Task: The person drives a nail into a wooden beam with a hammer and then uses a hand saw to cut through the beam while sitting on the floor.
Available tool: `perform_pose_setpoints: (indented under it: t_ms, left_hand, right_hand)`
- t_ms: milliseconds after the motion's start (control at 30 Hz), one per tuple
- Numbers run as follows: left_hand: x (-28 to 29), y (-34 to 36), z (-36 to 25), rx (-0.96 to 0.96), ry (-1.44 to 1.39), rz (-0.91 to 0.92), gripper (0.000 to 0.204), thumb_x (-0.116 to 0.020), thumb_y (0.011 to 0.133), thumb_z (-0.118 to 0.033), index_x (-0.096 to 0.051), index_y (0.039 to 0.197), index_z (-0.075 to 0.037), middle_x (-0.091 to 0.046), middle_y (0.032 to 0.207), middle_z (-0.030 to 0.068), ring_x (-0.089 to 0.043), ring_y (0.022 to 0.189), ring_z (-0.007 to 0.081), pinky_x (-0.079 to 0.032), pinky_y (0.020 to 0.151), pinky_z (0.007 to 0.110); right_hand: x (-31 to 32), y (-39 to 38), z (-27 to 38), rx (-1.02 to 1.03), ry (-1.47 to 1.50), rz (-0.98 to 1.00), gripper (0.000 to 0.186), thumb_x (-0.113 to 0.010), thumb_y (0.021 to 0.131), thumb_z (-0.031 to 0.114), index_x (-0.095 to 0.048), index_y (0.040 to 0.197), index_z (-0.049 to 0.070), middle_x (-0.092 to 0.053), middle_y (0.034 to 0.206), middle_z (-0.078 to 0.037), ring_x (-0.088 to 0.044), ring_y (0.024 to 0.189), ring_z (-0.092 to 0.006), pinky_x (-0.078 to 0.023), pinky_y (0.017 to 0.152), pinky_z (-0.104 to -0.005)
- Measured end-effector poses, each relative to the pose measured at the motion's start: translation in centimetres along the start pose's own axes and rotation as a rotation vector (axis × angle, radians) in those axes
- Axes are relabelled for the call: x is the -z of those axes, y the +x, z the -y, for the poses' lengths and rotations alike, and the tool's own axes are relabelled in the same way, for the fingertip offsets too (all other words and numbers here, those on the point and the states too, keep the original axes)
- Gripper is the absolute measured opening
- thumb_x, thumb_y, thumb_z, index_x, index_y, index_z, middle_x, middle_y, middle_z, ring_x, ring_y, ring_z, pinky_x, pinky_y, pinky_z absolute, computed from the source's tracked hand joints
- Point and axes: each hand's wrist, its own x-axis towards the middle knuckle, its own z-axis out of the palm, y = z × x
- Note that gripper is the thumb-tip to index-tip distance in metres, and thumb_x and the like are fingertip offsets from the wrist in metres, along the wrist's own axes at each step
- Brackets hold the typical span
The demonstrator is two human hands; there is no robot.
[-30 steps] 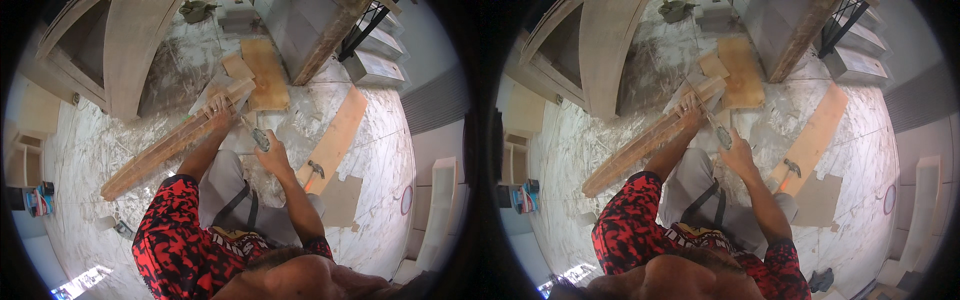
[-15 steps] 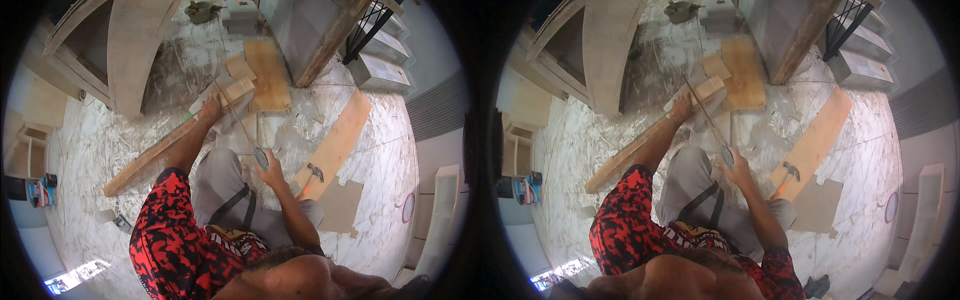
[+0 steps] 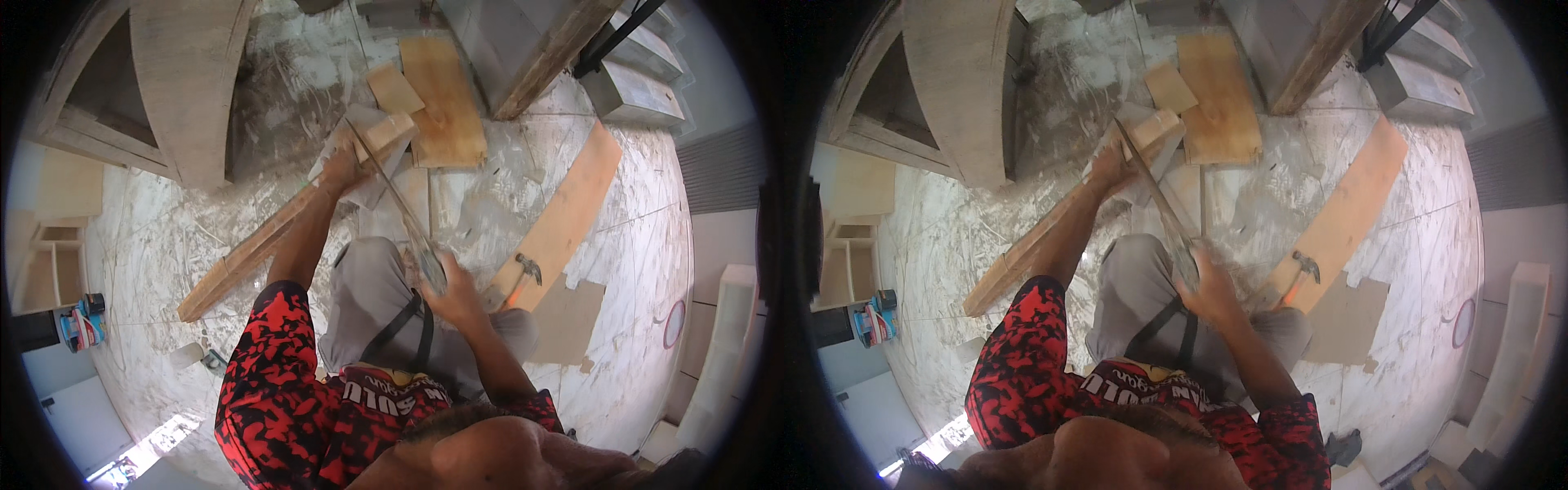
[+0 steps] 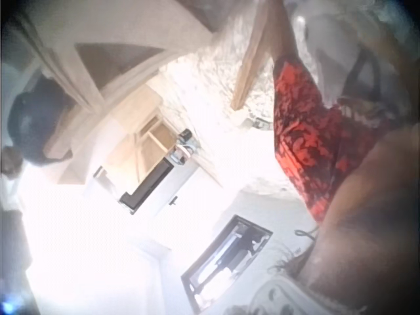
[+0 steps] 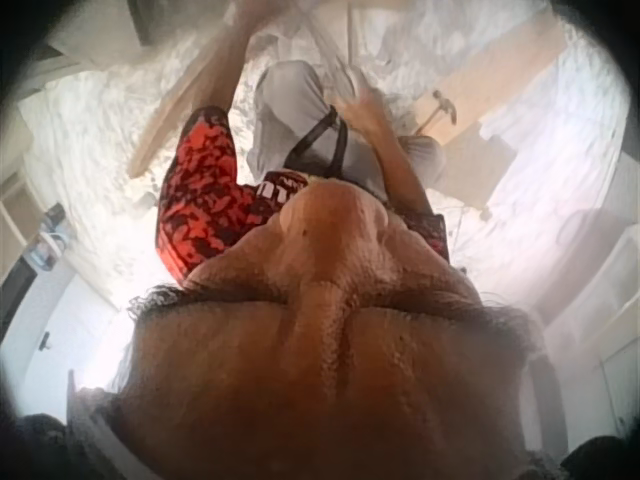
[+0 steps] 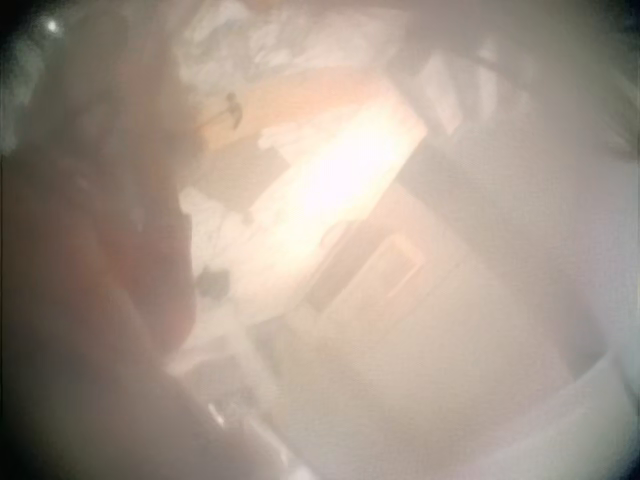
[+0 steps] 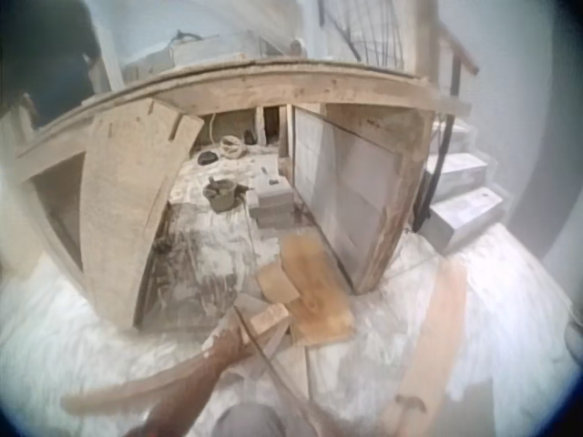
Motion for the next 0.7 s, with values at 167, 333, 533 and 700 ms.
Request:
perform_pose_setpoints:
  t_ms: [167, 333, 533, 700]
  left_hand:
    - [-1.7, -0.5, 2.1, -0.065, 0.151, -0.148, 0.095, -0.077, 0.067, -0.053, -0.036, 0.131, 0.003, -0.055, 0.123, 0.0243, -0.059, 0.109, 0.0382, -0.043, 0.089, 0.056]
    - [-0.1, 0.5, 0.1, -0.044, 0.035, -0.016, 0.097, -0.074, 0.069, -0.058, -0.035, 0.132, 0.005, -0.05, 0.129, 0.0274, -0.062, 0.102, 0.0393, -0.043, 0.09, 0.053]
    - [-0.1, -0.8, 1.2, -0.024, 0.092, -0.016, 0.098, -0.073, 0.069, -0.06, -0.035, 0.132, 0.003, -0.045, 0.134, 0.0283, -0.062, 0.102, 0.0398, -0.042, 0.091, 0.056]
    - [-1.8, -1.3, 0.0, -0.105, 0.129, -0.214, 0.097, -0.073, 0.069, -0.059, -0.034, 0.134, 0.002, -0.047, 0.132, 0.0261, -0.059, 0.11, 0.0395, -0.041, 0.092, 0.057]
  right_hand:
    - [2.4, -2.8, 1.6, 0.026, 0.097, -0.019, 0.048, -0.068, 0.078, 0.012, -0.051, 0.122, 0.006, -0.066, 0.089, -0.023, -0.067, 0.085, -0.0375, -0.053, 0.072, -0.0412]
    - [-4.0, 12.7, 1.2, 0.037, -0.055, -0.02, 0.052, -0.068, 0.079, 0.018, -0.047, 0.125, 0.006, -0.065, 0.093, -0.026, -0.066, 0.088, -0.0401, -0.052, 0.072, -0.0445]
    - [1.1, -2.6, 1.0, 0.05, 0.045, 0.013, 0.051, -0.066, 0.078, 0.009, -0.048, 0.124, 0.002, -0.063, 0.107, -0.025, -0.063, 0.102, -0.0389, -0.05, 0.086, -0.0427]
    - [-0.8, 5.3, 2.3, -0.138, 0.025, 0.058, 0.044, -0.065, 0.078, 0.009, -0.051, 0.12, 0.002, -0.064, 0.097, -0.026, -0.064, 0.092, -0.0416, -0.051, 0.077, -0.0426]
